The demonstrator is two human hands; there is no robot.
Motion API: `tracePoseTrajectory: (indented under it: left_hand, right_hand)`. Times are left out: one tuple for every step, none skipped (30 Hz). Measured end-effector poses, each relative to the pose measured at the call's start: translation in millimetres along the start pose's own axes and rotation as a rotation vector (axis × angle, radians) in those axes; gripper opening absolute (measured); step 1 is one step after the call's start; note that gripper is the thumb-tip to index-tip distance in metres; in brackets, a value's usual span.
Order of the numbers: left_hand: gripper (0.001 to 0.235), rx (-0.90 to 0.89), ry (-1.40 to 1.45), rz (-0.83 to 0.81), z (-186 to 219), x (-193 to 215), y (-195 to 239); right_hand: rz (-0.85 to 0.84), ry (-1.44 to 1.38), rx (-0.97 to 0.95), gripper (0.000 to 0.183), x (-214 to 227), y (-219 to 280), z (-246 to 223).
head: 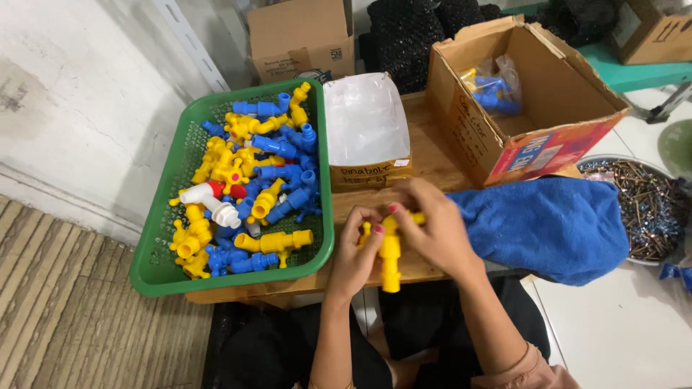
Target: Sorting and assembling plastic faucet components from a storage bin
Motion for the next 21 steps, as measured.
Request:
tracePoseTrajectory:
  left_hand:
    - [0.020,-0.002,0.004,0.005,4,-2,0]
    - [0.030,-0.005,0.003,-0.031,8,-7,1]
    - [0.044,-0.008,0.002,-0.067,11,-12,2]
    - [0.044,-0.010,0.007,-0.071,8,-12,1]
    - [0.049,-0.028,-0.004,-0.060,5,-10,1]
    - [0.054,-0.042,-0.014,-0.043,1,-9,3]
    - [0.054,-0.041,-0.008,-0.042,12,-12,-1]
    - [0.048,-0.148,-0.206,-0.069,28,-14,-4]
    - [0.044,-0.252,-0.406,-0.095,43,-16,-8]
    - [0.044,-0.251,-0.406,-0.095,50,-19,-6]
    - [0.038,-0.241,-0.416,-0.118,55,-22,-5]
    - [0.033,-0.227,-0.423,-0.143,60,-26,-1]
    - [0.033,-0.222,-0.422,-0.146,61,-28,0]
    - [0.029,-0.204,-0.431,-0.135,61,-29,-1]
    - [0.028,-0.185,-0.440,-0.123,63,-30,-2]
    - [0.028,-0.186,-0.439,-0.124,64,-30,-2]
    - [0.029,-0.192,-0.436,-0.130,65,-31,-3]
    - [0.030,-0.197,-0.433,-0.135,66,-31,-3]
    - [0.030,-0.197,-0.432,-0.136,64,-29,-4]
    - [0.032,-0.175,-0.412,-0.135,62,-27,-5]
    - [0.035,-0.152,-0.392,-0.134,60,-25,-6]
  right_hand:
    - [-0.005,0.003,0.003,0.022,-3,4,18]
    - [-0.009,0.109,-0.102,0.021,-5,9,40]
    - [-0.013,0.215,-0.207,0.028,-6,16,63]
    - [-0.009,0.222,-0.207,0.028,-8,16,70]
    - [-0.021,0.187,-0.258,0.029,-10,16,78]
    - [-0.039,0.152,-0.310,0.031,-13,18,85]
    - [-0.042,0.159,-0.312,0.031,-12,19,87]
    - [-0.050,0.142,-0.342,0.034,-14,18,89]
    - [-0.058,0.125,-0.372,0.038,-16,16,91]
    - [-0.057,0.125,-0.373,0.038,-15,15,85]
    - [-0.063,0.095,-0.372,0.037,-13,14,79]
    - [-0.069,0.067,-0.377,0.036,-11,16,74]
    - [-0.068,0.067,-0.383,0.036,-11,19,74]
    - [-0.084,0.072,-0.380,0.036,-12,19,74]
    - [-0.100,0.077,-0.377,0.036,-13,18,73]
    - [-0.099,0.078,-0.377,0.036,-14,18,75]
    - [-0.104,0.078,-0.369,0.033,-14,18,76]
    - [-0.111,0.079,-0.361,0.031,-15,18,78]
    - [-0.111,0.080,-0.361,0.031,-13,18,72]
    - [-0.128,0.072,-0.327,0.026,-12,18,65]
    - [-0.146,0.065,-0.293,0.020,-11,17,57]
Point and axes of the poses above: each hand's wrist, its own y-axis away from the middle knuckle, its own x-axis out of the back of the hand, z = x × y, the point moved 4 cm from there along -y, towards the middle knuckle, and after that the axes turned 7 degrees about -x, right-handed, at the moved point
